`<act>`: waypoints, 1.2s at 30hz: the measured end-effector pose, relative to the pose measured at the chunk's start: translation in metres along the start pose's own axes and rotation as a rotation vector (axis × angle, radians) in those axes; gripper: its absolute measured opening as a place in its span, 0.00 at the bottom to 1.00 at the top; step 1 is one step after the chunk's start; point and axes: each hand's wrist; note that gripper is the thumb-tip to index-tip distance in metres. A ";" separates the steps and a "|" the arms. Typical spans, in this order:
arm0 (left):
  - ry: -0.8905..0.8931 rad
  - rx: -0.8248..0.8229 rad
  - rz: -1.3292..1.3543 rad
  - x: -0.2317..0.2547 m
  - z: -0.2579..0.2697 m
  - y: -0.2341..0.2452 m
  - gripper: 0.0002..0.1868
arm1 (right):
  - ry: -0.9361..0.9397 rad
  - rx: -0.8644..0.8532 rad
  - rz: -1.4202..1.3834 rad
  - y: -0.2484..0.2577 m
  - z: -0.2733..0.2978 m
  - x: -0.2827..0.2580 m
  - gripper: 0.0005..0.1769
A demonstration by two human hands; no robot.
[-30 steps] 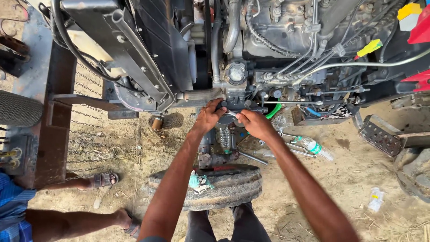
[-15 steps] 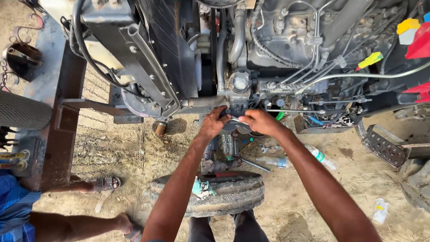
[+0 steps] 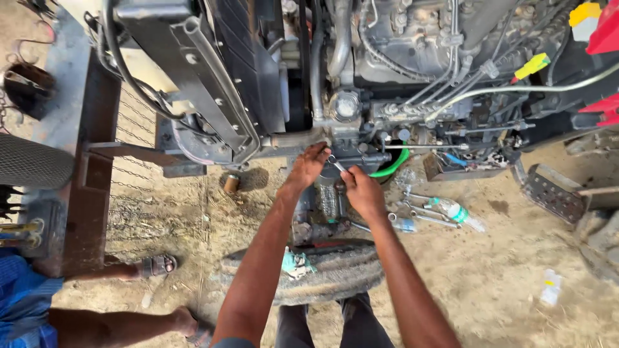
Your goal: Replacing and tightening oil or fuel filters on a tractor engine.
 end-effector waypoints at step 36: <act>-0.155 0.172 -0.238 0.012 0.026 -0.001 0.25 | -0.117 0.026 0.121 0.014 0.001 -0.019 0.20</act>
Point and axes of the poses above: each hand's wrist, its own z-axis away from the middle knuckle, its own y-axis out of the back of the hand, x = y × z, and after that the axes turned 6 degrees about z, right-handed
